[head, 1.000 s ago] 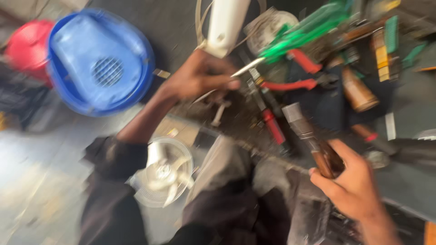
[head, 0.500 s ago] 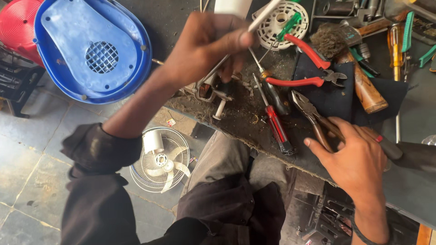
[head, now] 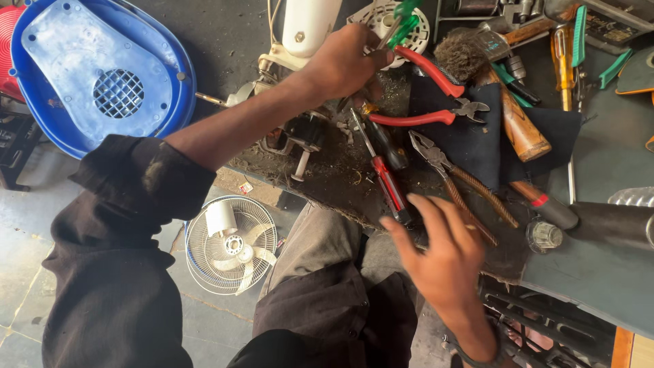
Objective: The person uses a screwdriver and pliers to adjust and tighten components on a small motor assembly attached to a white plastic housing. They repeatedly insert the screwdriver into the motor, turn it, and occasionally use pliers to hold or reposition parts while working at a cluttered workbench.
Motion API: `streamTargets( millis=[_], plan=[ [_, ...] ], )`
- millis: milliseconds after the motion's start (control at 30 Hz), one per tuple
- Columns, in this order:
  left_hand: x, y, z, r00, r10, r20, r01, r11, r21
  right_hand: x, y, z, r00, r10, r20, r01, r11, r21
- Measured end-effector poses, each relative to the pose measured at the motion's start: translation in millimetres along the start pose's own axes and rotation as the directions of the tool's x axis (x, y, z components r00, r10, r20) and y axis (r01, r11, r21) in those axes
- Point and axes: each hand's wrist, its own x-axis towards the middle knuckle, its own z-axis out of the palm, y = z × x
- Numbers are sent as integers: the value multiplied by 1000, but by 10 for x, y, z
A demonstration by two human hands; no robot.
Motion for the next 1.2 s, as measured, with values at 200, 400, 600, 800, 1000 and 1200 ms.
streamTargets(
  millis=[200, 400, 600, 800, 1000, 1200],
  plan=[
    [168, 2, 130, 987, 136, -85, -131, 989, 65, 214, -1, 357, 997, 44, 67, -35, 991, -133],
    [-6, -1, -65, 776, 627, -70, -582, 754, 305, 347, -27, 340, 999, 22, -36, -25, 995, -97],
    [-679, 21, -491, 768, 610, -195, -528, 776, 345, 681, 84, 372, 998, 31, 54, -24, 991, -134],
    [-1348, -157, -664, 719, 544, -433, -338, 818, 466, 874, 71, 308, 985, 133, 111, -109, 974, -199],
    [-1838, -621, -483, 662, 527, -533, -249, 825, 507, 616, 206, 24, 995, 97, 16, -92, 975, -204],
    [-1960, -923, -187, 772, 263, -578, -314, 949, 12, 230, 333, -408, 953, 295, -65, -263, 917, 301]
  ],
)
